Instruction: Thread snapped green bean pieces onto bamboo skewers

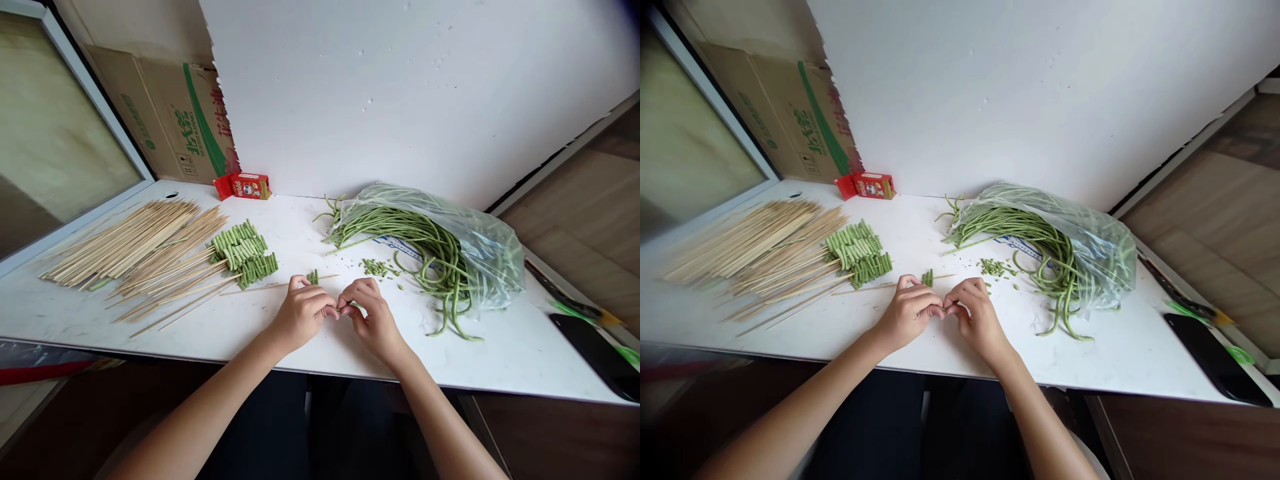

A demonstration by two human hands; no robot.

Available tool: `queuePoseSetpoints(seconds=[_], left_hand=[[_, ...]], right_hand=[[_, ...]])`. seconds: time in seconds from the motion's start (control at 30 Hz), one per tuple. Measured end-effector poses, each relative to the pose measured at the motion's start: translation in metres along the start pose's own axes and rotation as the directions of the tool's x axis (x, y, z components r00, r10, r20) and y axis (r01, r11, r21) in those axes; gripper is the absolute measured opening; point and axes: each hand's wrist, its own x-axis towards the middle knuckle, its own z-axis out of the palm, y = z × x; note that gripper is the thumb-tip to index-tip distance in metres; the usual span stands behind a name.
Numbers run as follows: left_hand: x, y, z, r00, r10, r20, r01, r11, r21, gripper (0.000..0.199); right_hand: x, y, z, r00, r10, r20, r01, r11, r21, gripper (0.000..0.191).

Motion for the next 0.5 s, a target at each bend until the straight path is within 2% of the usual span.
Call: queuePoseSetpoints(seconds=[0.23,0.5], left_hand=[[0.002,0.002,-0.006,0.995,-0.090,0.051,0.099,0.971,-0.219,0.027],[0.006,0.009,-0.012,0.960,-0.236,0.153,0.278,0.880,-0.386,0.025]], right_hand=[[-0.001,-0.004,0.001,0.999,0.050,-0.008,-0.049,0.988,0.149,0.019],[-0.003,-0.002,0.008,0.999,0.043,-0.017,-0.035,0.950,0.311,0.025]])
